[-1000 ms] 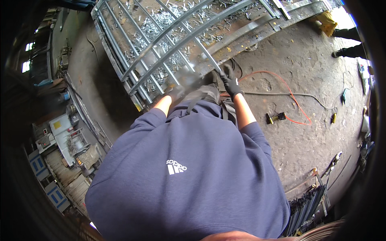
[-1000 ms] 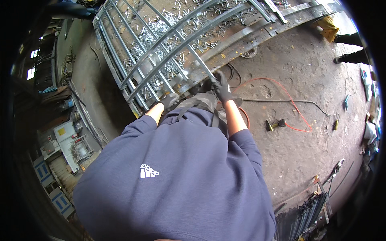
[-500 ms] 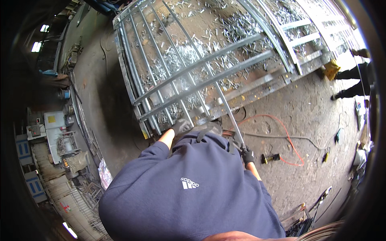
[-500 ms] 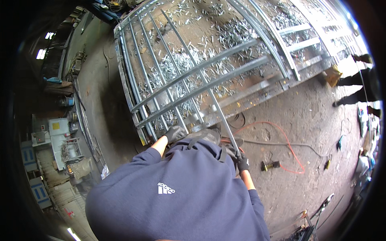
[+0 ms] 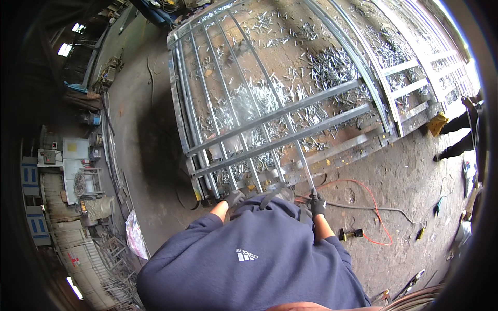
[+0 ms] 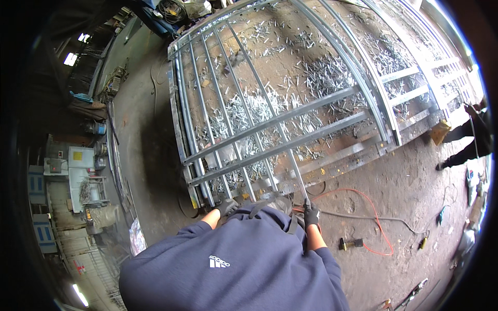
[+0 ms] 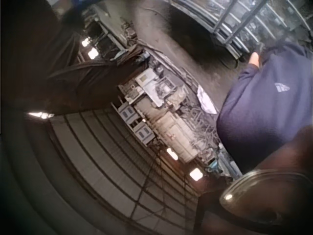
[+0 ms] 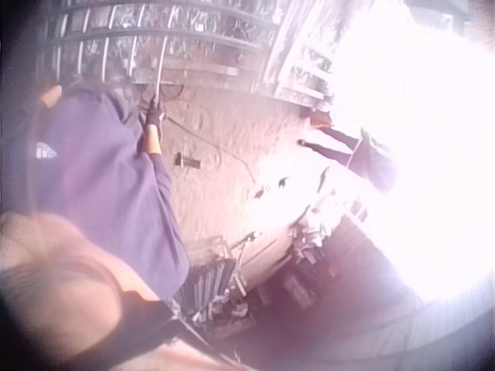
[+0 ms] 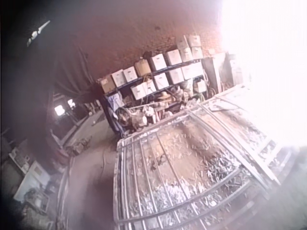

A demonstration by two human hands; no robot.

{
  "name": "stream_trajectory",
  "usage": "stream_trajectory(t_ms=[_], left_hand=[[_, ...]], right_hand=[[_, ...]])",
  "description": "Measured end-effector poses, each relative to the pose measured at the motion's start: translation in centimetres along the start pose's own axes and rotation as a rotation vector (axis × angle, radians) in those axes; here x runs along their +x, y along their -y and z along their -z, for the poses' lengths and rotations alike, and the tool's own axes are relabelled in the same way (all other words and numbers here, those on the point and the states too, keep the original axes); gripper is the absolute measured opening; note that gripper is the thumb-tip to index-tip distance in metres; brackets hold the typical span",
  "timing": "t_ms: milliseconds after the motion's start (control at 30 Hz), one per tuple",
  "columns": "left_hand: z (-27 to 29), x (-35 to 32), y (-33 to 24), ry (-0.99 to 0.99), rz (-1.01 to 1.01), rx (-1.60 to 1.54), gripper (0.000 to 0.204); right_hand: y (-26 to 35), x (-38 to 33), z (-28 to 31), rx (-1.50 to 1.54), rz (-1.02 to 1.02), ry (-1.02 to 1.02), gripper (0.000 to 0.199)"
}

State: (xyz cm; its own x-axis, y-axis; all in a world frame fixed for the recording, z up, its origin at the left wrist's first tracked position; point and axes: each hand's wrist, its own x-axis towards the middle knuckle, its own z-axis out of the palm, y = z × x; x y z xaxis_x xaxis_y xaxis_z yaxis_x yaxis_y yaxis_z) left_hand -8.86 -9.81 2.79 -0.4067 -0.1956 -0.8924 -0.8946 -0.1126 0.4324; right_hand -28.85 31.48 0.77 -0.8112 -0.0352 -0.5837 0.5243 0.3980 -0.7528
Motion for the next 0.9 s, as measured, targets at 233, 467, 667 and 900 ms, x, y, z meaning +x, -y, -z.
stream_trajectory(t_ms=[233,467,667,900], left_hand=[[0.3,0.8,0.4,0.054,-0.086,-0.023,0.037],[0.5,1.5,-0.5,-0.005,0.042,0.068,0.028],[3.6,2.6,-0.9,0.799,0.291,-0.924,0.026],[1.4,0.8,-4.2,-0.152,-0.211,-0.155,0.016]], right_hand=[[0.1,0.4,0.2,-0.06,-0.162,0.053,0.046],[0.0,0.3,0.3,0.034,-0.264,0.103,0.054],[-3.7,1.5,-0.2,-0.176,0.317,0.067,0.053],[-6.9,2.6,-1.5,-0.269,0.225,0.03,0.052]])
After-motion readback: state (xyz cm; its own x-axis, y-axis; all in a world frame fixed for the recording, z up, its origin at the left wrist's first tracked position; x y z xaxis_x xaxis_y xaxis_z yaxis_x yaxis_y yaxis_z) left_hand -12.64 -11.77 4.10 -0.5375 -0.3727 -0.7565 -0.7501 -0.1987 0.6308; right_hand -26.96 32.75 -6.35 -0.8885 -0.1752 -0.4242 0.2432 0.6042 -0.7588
